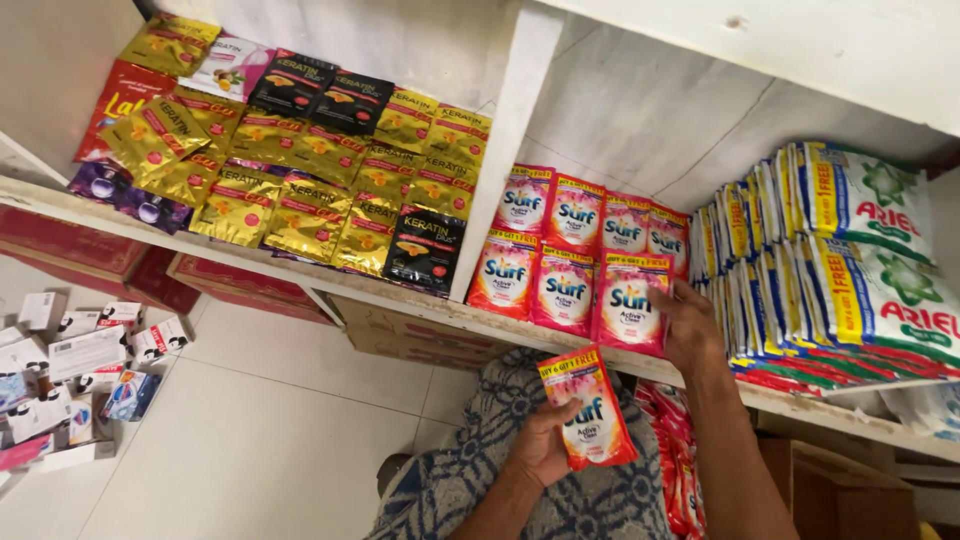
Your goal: Organize and restock small detergent packets on the lower shelves of a grocery store aisle.
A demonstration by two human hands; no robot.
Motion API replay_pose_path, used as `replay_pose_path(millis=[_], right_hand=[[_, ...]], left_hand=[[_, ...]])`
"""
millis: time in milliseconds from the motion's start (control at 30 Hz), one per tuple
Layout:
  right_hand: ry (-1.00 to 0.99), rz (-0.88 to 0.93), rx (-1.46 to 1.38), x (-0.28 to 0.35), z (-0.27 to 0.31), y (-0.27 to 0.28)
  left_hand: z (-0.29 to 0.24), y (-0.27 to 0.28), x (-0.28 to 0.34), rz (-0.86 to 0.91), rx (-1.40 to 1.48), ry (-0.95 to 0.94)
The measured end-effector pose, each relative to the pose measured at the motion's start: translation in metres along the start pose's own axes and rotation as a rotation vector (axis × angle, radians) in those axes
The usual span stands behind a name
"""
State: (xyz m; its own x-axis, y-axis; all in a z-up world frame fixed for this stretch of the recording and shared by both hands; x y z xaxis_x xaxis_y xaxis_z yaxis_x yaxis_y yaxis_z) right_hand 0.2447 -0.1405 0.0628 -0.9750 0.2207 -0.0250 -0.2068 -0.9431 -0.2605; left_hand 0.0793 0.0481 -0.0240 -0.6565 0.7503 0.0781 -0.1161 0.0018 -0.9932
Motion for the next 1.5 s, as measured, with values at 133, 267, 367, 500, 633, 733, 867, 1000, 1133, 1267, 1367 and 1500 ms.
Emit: replay_pose_path(millis=[133,267,367,500,633,733,867,1000,1133,1267,1367,1500], right_hand=[[-0.106,-0.025,0.004,-0.027,-0.034,0.006],[-0.057,-0.057,0.143,-0.051,-0.082,0.045],[0.001,-0.129,0.341,-0.046,-0.084,0.055],[0.215,-0.053,0.717,-0.034,-0.051,0.027],[0.401,-0.076,1.175,-0.03,-0.041,0.021],[0.731,0.031,1.401,-0.018,-0.029,0.003],[0.73,0.054,1.504,0.023,0.013,-0.046],[0.632,0.326,1.445,0.03,0.002,-0.057],[0.415,0.452,1.514,0.024,-0.032,-0.034],[0.615,0.344,1.511,0.045,-0.004,-0.031],[0.701,0.156,1.156,0.087,0.052,-0.038],[0.341,0.053,0.983,0.122,0.035,0.006]], left_hand=[[0.002,0.01,-0.004,-0.01,0.027,0.016],[-0.001,-0.001,-0.005,-0.02,0.004,0.011],[0.002,0.006,-0.006,-0.052,0.022,0.012],[0.003,0.004,-0.006,-0.044,0.0,0.01],[0.002,-0.001,-0.004,-0.015,-0.005,0.0],[0.001,0.0,-0.005,-0.048,-0.017,-0.006],[0.002,-0.001,-0.005,-0.037,-0.01,0.014],[0.002,-0.003,-0.005,-0.05,-0.004,0.023],[0.001,-0.009,-0.007,-0.063,-0.023,0.041],[0.0,-0.009,-0.007,-0.059,0.026,0.025],[0.001,-0.009,-0.008,-0.081,-0.007,0.033],[0.003,-0.002,-0.011,-0.068,0.014,0.024]])
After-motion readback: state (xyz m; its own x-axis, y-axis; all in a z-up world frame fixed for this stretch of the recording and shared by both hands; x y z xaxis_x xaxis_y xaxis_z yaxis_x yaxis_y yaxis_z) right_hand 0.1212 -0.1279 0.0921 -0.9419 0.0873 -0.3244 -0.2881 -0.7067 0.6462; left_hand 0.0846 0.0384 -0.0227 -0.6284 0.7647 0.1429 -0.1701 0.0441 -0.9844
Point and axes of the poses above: each hand's wrist, its own x-axis away from the middle knuckle, its own y-axis out of the back of the hand, z = x × y, the point moved 6 cm from there along -x, towards the middle knuckle, and after that the axes turned 14 degrees about y, right-handed, at the moved point
